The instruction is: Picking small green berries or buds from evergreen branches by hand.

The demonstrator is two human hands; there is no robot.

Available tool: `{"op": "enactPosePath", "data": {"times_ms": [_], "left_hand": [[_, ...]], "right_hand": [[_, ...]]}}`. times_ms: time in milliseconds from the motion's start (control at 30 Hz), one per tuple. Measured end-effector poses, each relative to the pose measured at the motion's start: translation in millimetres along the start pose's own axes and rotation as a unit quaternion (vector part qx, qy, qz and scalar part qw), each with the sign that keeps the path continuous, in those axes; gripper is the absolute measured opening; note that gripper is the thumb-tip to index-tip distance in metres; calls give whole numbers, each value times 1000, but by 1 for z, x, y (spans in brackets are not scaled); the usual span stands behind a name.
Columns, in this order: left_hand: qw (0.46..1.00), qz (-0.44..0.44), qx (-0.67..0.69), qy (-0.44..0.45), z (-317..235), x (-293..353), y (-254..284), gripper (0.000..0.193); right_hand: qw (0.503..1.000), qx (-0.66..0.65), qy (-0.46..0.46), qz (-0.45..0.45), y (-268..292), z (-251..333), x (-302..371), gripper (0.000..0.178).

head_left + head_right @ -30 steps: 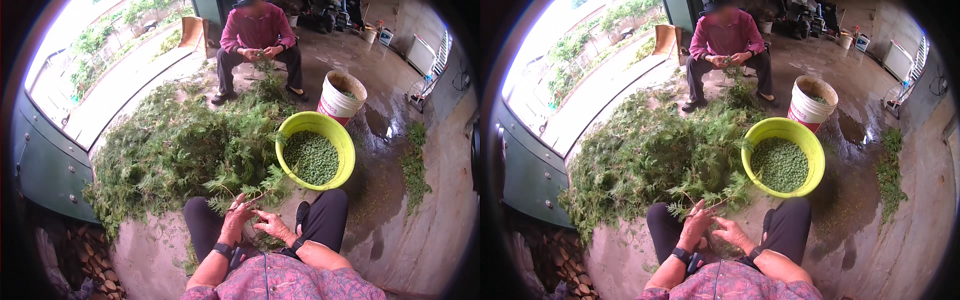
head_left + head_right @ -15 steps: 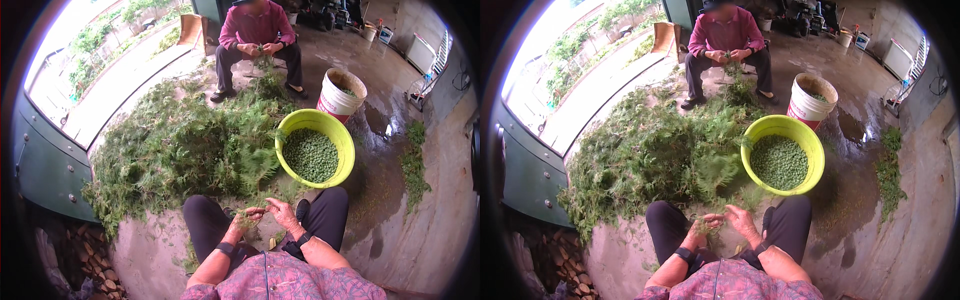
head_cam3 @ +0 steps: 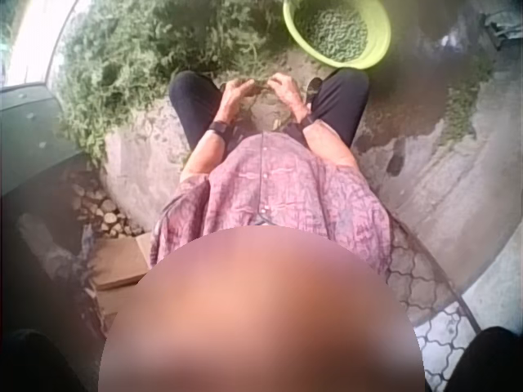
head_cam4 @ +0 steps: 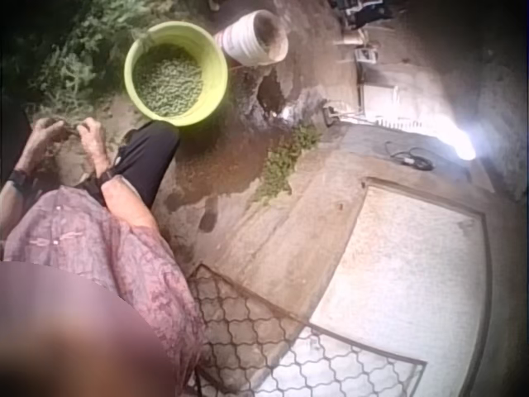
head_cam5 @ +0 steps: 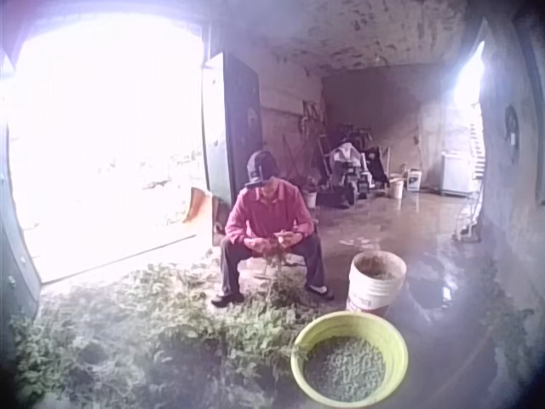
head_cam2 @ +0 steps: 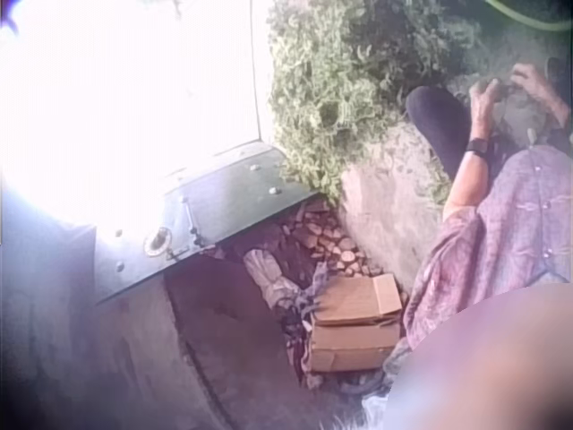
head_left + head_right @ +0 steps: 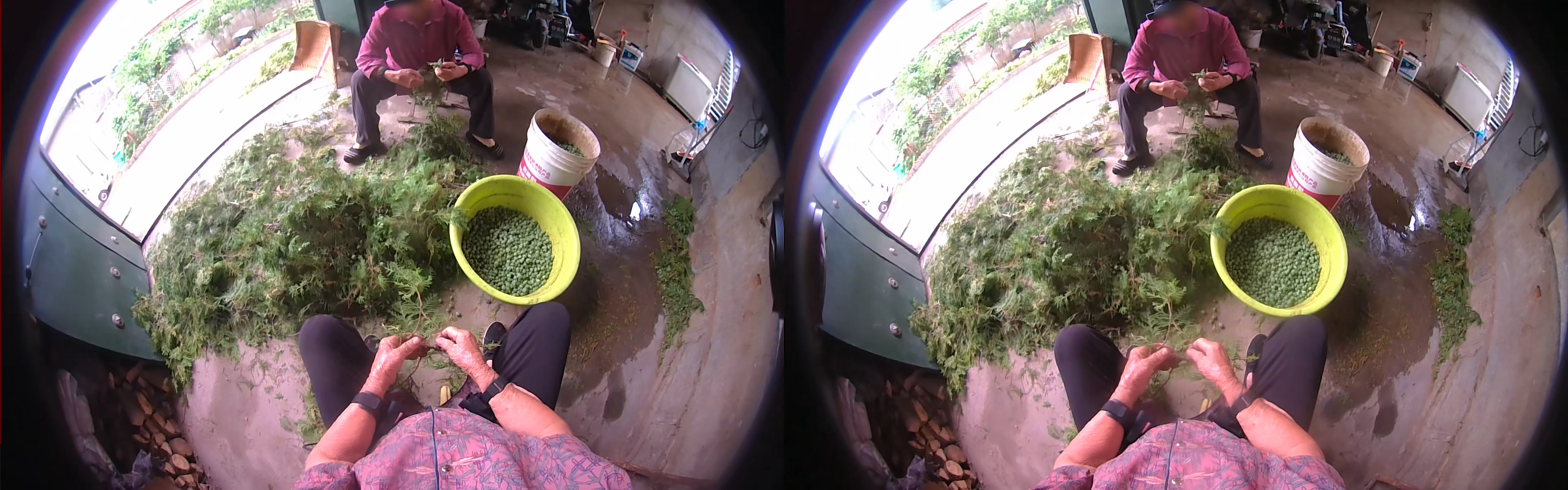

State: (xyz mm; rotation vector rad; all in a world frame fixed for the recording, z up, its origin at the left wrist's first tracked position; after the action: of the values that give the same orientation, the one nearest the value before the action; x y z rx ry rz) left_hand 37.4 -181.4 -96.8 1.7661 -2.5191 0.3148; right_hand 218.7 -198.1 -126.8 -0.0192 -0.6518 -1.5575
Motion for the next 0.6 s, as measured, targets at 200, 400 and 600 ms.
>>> {"op": "enactPosePath", "data": {"times_ms": [200, 400, 600], "left_hand": [[998, -30, 47, 14, -1, 12, -3, 31], [994, -76, 55, -57, 13, 7, 5, 35], [992, -9, -74, -104, -20, 6, 0, 45]], "right_hand": [[985, -109, -30, 131, -6, 2, 14, 26], [985, -125, -29, 118, -6, -6, 10, 28], [973, -197, -19, 119, -4, 14, 7, 23]]}}
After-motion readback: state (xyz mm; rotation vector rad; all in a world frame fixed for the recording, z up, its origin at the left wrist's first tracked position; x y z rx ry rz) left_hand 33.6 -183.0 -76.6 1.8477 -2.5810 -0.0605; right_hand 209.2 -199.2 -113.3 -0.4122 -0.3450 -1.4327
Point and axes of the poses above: each hand's wrist, its own x-axis away from the middle knuckle, its own y-axis out of the back of the hand, z = x × y, the point moved 2 cm from there along -x, towards the middle knuckle, and after that the axes turned 14 degrees about -y, right-handed, at the moved point
